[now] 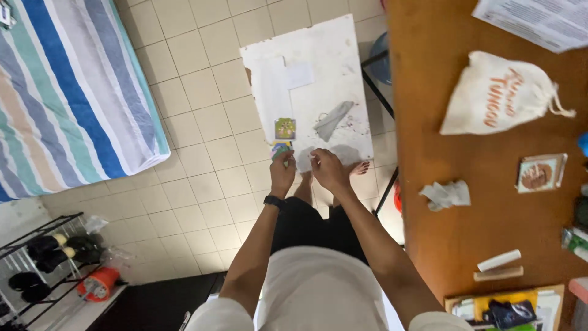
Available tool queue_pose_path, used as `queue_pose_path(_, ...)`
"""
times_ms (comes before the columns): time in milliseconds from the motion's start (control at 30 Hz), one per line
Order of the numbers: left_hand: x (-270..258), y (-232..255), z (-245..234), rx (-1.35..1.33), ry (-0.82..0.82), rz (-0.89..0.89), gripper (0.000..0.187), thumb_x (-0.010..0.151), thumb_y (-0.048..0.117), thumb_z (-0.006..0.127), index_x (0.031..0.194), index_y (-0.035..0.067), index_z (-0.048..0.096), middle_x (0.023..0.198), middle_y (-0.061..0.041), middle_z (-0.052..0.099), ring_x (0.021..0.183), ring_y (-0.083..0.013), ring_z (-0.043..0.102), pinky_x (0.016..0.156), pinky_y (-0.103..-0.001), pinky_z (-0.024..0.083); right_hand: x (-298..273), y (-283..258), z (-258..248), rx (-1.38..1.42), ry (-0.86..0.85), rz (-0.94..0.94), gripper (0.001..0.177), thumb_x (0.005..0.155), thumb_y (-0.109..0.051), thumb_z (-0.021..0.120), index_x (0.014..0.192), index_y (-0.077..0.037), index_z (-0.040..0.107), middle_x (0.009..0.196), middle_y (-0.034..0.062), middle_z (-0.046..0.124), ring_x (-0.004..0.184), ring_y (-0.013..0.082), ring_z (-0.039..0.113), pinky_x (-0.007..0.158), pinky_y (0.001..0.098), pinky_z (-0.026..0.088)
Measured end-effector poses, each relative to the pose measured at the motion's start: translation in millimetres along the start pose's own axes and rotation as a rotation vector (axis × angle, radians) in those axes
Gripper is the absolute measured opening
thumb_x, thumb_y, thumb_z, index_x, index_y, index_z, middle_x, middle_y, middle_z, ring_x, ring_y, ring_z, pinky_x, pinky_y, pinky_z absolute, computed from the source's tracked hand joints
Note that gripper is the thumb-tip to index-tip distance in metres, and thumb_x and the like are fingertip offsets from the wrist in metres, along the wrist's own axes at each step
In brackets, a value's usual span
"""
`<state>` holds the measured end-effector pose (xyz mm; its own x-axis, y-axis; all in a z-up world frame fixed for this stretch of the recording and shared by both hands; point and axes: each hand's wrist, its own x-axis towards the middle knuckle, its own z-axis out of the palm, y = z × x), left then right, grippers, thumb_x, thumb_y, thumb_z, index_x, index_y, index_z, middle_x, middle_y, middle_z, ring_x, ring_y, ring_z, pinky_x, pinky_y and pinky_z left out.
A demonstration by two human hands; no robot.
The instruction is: The person repeatedly picks up small rectangular cards from a white board, wipes each card with a cloth, and places them on a wooden desk. The person handles multiple cards one at a time, wiping both sides before setting them down.
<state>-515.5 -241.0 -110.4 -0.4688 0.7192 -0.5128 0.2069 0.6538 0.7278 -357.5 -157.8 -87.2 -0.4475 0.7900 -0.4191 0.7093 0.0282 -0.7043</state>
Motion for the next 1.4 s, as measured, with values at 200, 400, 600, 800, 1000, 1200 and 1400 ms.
queue_pose_path(200,87.6,-77.7,3.8,0.015,-0.007,-0.094,0.036,0.097,0.015,0.055,0.129,0.003,0.065,0.124,-0.022,0.068,0.12,-0.0411,0.064,0.104,-0.05,0.051,91.9,50.7,109.1,-0.018,-0.05,0.238,0.031,0.092,-0.021,0.064,0.12,-0.01,0.07,0.097,0.0155,0.074,0.097,0.0385,0.073,0.084,0.0523,0.059)
queue_pose_path(400,121.3,-83.9,15.8,0.024,-0.022,0.014,0.045,0.091,0.008,0.054,0.134,-0.005,0.056,0.132,-0.035,0.058,0.127,-0.0543,0.053,0.111,-0.06,0.043,137.7,65.4,156.0,-0.002,-0.008,0.386,0.041,0.09,-0.019,0.063,0.129,-0.006,0.064,0.108,0.0179,0.072,0.107,0.0396,0.071,0.092,0.0547,0.057)
queue_pose_path(600,135.7,-127.3,38.9,0.036,-0.109,-0.013,0.052,0.094,0.011,0.05,0.144,-0.003,0.051,0.149,-0.03,0.044,0.143,-0.0504,0.038,0.119,-0.054,0.037,138.1,51.9,164.0,0.161,0.01,0.451,0.043,0.098,-0.01,0.056,0.138,0.005,0.05,0.113,0.0222,0.064,0.111,0.0415,0.067,0.092,0.0583,0.059)
queue_pose_path(800,130.6,-125.6,38.4,0.037,-0.078,-0.05,0.054,0.092,0.013,0.056,0.146,0.009,0.055,0.149,-0.026,0.044,0.137,-0.051,0.045,0.115,-0.055,0.041,138.4,61.5,178.7,0.16,0.113,0.492,0.037,0.095,-0.027,0.068,0.122,-0.004,0.06,0.102,0.0143,0.064,0.103,0.0375,0.069,0.087,0.0579,0.056)
queue_pose_path(1000,118.0,-77.1,9.6,-0.086,-0.193,-0.128,0.052,0.097,0.003,0.045,0.149,0.008,0.05,0.151,-0.027,0.04,0.139,-0.0503,0.042,0.114,-0.057,0.042,129.2,65.6,179.4,0.236,0.232,0.468,0.025,0.093,-0.031,0.072,0.101,-0.009,0.063,0.087,0.012,0.065,0.09,0.0382,0.07,0.078,0.0532,0.054)
queue_pose_path(1200,119.2,-85.8,13.5,-0.078,-0.204,-0.105,0.045,0.096,0.005,0.052,0.14,0.012,0.057,0.138,-0.021,0.054,0.131,-0.0446,0.053,0.109,-0.052,0.05,135.6,91.4,195.1,0.216,0.296,0.506,0.031,0.081,-0.037,0.083,0.085,-0.011,0.066,0.079,0.0125,0.07,0.087,0.04,0.072,0.074,0.0531,0.054)
queue_pose_path(1400,117.2,-74.0,10.9,-0.088,-0.208,-0.086,0.05,0.097,0.005,0.05,0.147,0.002,0.05,0.141,-0.025,0.052,0.135,-0.0456,0.05,0.112,-0.055,0.045,127.2,98.9,183.5,0.156,0.369,0.397,0.028,0.092,-0.043,0.069,0.092,-0.016,0.076,0.082,0.0099,0.074,0.079,0.033,0.074,0.072,0.0489,0.056)
